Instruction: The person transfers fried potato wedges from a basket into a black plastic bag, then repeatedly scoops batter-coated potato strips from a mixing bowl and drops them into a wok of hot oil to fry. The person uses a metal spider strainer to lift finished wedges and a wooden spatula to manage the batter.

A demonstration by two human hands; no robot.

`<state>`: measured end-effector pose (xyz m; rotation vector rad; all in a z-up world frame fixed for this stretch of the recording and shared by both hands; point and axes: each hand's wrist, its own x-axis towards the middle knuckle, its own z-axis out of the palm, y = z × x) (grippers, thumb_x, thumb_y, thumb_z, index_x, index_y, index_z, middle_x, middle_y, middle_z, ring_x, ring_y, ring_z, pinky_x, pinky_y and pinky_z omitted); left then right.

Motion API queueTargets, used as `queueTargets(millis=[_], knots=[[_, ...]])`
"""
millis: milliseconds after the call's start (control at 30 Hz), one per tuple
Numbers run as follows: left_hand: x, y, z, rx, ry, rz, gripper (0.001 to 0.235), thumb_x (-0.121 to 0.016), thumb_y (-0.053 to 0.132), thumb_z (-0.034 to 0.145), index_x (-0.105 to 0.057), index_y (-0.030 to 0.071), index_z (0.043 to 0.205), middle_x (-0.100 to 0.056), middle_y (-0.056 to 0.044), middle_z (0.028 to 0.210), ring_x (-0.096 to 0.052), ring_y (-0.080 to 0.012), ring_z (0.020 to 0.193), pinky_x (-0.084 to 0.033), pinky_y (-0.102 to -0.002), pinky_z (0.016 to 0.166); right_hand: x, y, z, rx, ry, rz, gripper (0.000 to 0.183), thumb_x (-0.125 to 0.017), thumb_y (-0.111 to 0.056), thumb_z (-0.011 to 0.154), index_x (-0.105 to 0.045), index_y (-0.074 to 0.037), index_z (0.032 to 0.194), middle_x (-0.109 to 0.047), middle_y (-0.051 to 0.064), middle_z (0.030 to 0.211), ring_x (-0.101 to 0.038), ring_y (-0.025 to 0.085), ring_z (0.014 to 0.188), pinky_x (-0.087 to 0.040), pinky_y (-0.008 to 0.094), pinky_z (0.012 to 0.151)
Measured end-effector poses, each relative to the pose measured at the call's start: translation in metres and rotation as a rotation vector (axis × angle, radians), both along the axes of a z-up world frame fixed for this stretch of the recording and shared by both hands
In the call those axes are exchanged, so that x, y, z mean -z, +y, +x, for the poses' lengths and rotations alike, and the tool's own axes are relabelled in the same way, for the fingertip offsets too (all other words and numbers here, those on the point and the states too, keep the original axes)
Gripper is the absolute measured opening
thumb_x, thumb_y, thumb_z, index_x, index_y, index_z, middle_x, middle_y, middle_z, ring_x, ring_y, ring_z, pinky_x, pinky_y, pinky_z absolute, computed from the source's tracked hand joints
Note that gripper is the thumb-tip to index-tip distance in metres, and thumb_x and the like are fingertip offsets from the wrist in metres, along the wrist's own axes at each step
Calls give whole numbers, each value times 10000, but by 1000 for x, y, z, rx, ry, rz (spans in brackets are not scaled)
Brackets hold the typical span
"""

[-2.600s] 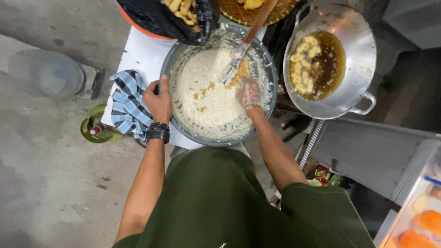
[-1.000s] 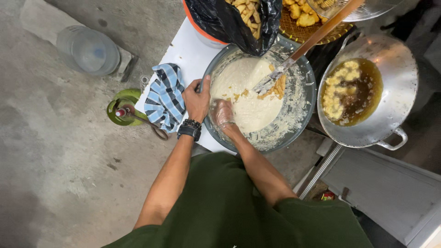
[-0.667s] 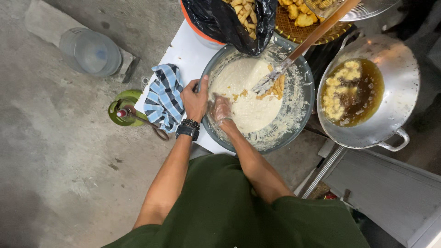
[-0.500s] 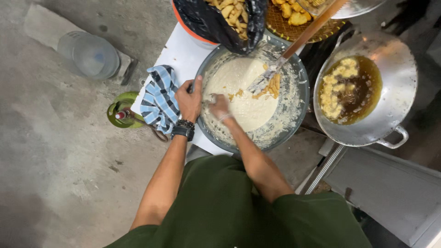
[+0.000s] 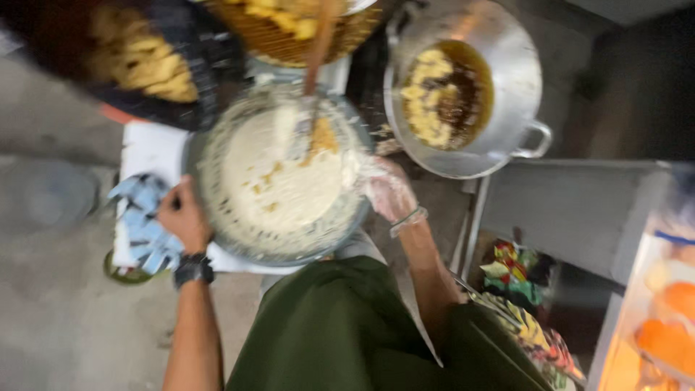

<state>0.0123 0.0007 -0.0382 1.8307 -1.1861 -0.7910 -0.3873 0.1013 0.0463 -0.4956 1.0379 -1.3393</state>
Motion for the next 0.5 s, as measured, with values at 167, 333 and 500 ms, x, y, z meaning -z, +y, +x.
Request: queueTargets(millis=[167, 333, 500], knots=[[-14, 5, -3, 50, 45, -12, 504, -685, 310, 1148, -576, -43, 805, -449, 27, 723, -334, -106, 701, -254, -346, 614, 20, 26, -155, 122, 50, 62, 86, -620, -76, 1048, -646, 0, 1080, -694, 94, 1012, -680, 183, 899, -556, 301, 804], [-22, 7, -5, 72, -4, -32, 491, -673, 304, 1174, -570, -14, 814, -465, 45, 732, -352, -93, 703, -265, -330, 622, 140, 43, -306, -202, 1615, 541, 217, -491, -119, 1048, -658, -12, 1134, -706, 65, 1001, -677, 116, 770, -592, 234, 635], [-21, 7, -4, 83, -36, -16, 507, -638, 277, 1170, -533, -7, 763, -421, 39, 735, -324, -104, 719, -252, -339, 640, 231, 18, -358, -523, 1795, 837, 208, -507, -145, 1045, -664, -15, 1087, -691, 67, 943, -650, 123, 719, -569, 247, 591]])
